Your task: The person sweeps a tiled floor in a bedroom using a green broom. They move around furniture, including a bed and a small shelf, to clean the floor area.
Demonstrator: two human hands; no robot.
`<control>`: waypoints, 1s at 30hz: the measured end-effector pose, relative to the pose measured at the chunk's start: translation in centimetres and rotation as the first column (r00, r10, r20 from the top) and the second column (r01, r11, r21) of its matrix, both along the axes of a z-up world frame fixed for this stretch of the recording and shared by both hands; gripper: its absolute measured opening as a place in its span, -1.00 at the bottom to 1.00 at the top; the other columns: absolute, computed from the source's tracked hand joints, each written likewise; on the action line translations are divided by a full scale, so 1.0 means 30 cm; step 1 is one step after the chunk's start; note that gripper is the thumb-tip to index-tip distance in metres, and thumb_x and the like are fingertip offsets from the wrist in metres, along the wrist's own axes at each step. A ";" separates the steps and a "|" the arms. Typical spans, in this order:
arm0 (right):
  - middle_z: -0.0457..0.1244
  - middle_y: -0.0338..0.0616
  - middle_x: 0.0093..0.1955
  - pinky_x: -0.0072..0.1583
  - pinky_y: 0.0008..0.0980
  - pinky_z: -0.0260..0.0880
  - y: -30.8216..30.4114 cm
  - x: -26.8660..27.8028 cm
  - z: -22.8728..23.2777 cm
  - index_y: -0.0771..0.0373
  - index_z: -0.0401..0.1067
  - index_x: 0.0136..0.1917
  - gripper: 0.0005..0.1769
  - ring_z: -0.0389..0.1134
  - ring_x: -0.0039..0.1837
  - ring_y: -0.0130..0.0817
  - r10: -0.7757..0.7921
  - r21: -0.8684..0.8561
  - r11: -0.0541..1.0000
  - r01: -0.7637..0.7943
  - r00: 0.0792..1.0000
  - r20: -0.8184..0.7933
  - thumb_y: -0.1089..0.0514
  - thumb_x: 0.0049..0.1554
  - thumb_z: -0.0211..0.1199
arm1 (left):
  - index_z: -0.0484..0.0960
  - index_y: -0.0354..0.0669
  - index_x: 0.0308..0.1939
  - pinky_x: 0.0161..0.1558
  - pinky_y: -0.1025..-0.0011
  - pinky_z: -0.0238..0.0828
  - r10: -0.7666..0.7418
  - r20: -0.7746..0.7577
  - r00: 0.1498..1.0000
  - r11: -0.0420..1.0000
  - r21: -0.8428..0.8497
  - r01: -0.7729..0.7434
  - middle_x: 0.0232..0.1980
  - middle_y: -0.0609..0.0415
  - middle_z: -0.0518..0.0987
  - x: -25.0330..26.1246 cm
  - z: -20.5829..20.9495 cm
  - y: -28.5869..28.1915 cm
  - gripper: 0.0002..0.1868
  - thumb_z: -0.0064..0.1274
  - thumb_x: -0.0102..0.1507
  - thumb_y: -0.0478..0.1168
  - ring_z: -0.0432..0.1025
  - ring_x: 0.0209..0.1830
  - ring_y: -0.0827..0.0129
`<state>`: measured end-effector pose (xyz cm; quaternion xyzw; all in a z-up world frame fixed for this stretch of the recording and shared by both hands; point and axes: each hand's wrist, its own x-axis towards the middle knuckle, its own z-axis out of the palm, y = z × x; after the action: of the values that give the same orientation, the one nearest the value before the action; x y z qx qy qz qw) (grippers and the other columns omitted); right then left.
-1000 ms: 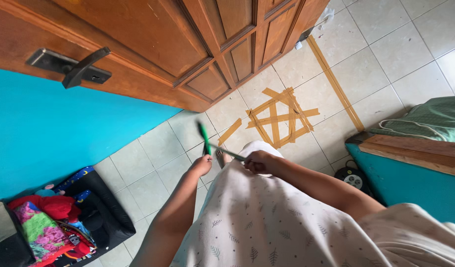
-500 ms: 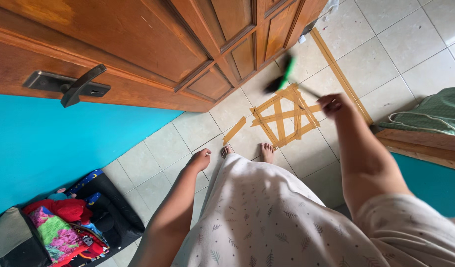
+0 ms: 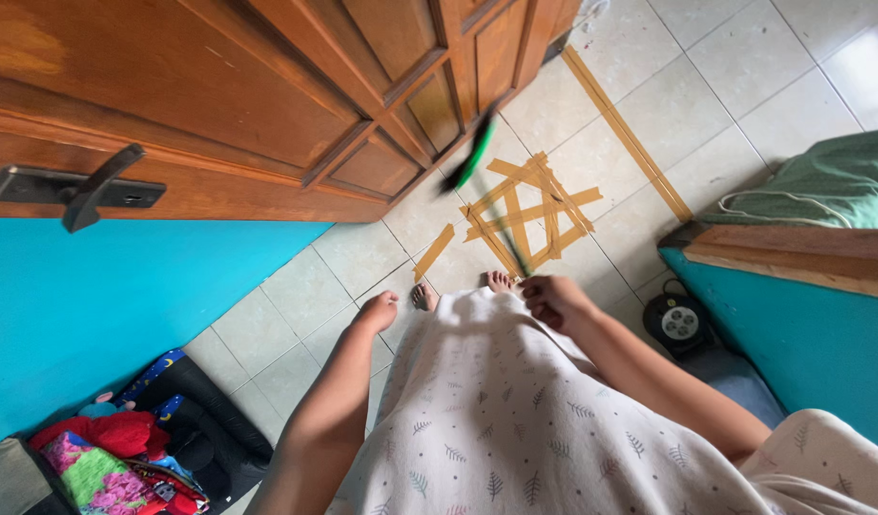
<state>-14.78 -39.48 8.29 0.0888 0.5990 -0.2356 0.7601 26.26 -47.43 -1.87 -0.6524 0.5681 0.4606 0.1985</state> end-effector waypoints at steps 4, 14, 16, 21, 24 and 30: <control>0.12 -0.29 -0.46 -0.46 -0.56 0.10 0.050 0.068 -0.128 0.35 0.33 -0.16 -0.83 0.05 -0.50 -0.56 -0.039 0.264 0.964 -0.021 0.974 0.222 0.25 0.27 0.07 | 0.59 0.08 0.19 0.24 0.20 0.38 -0.069 -0.008 0.998 0.996 -0.065 0.068 0.24 -0.06 0.58 -0.094 -0.029 -0.030 -0.61 -0.14 0.32 -0.12 0.45 0.24 0.07; 0.13 -0.24 -0.51 -0.51 -0.52 -0.10 0.071 -0.749 -0.229 0.30 0.33 -0.31 -0.64 -0.02 -0.53 -0.56 0.472 0.188 0.880 -0.435 0.844 -0.256 0.13 0.31 0.15 | 0.56 0.06 0.21 0.21 0.20 0.42 -0.091 -0.037 0.995 0.995 -0.035 0.090 0.22 -0.02 0.61 -0.212 -0.030 -0.018 -0.63 -0.17 0.35 -0.11 0.49 0.21 0.11; 0.19 -0.18 -0.49 -0.50 -0.50 0.01 0.013 -0.883 -0.207 0.35 0.39 -0.32 -0.64 0.05 -0.53 -0.54 0.331 0.194 0.941 -0.278 0.874 -0.357 0.21 0.31 0.08 | 0.56 0.09 0.21 0.22 0.19 0.41 -0.110 0.016 0.994 0.994 -0.011 0.110 0.24 -0.03 0.59 -0.196 -0.020 0.002 -0.62 -0.18 0.35 -0.09 0.49 0.22 0.10; 0.32 0.05 -0.36 -0.42 -0.30 0.30 -0.115 -0.766 -0.249 0.53 0.48 -0.16 -0.75 0.31 -0.44 -0.30 0.420 0.295 0.897 -0.328 0.431 -0.799 0.25 0.22 0.15 | 0.54 0.09 0.24 0.25 0.20 0.40 -0.080 0.033 0.996 0.997 0.018 0.080 0.24 -0.06 0.59 -0.111 0.007 0.060 -0.59 -0.18 0.33 -0.11 0.48 0.24 0.09; 0.34 0.10 -0.34 -0.39 -0.30 0.40 -0.112 -0.561 -0.247 0.56 0.42 -0.10 -0.76 0.38 -0.44 -0.23 0.303 0.168 0.936 -0.309 0.467 -0.831 0.24 0.16 0.19 | 0.54 0.08 0.25 0.25 0.22 0.40 -0.058 0.036 0.998 0.998 0.021 0.058 0.22 -0.08 0.61 -0.075 0.016 0.076 -0.58 -0.16 0.31 -0.12 0.50 0.23 0.09; 0.12 -0.16 -0.50 -0.53 -0.36 0.00 0.065 -0.208 -0.084 0.26 0.33 -0.30 -0.62 0.05 -0.57 -0.42 0.176 -0.010 0.982 -0.187 0.936 -0.304 0.05 0.29 0.03 | 0.57 0.07 0.21 0.26 0.23 0.37 0.010 0.013 1.000 0.999 -0.040 -0.009 0.23 -0.06 0.59 -0.062 0.015 0.079 -0.60 -0.15 0.30 -0.13 0.47 0.25 0.11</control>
<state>-21.03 -37.53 5.77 -0.0184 0.7090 -0.1868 0.6798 24.41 -45.05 -1.42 -0.6621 0.5726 0.4458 0.1871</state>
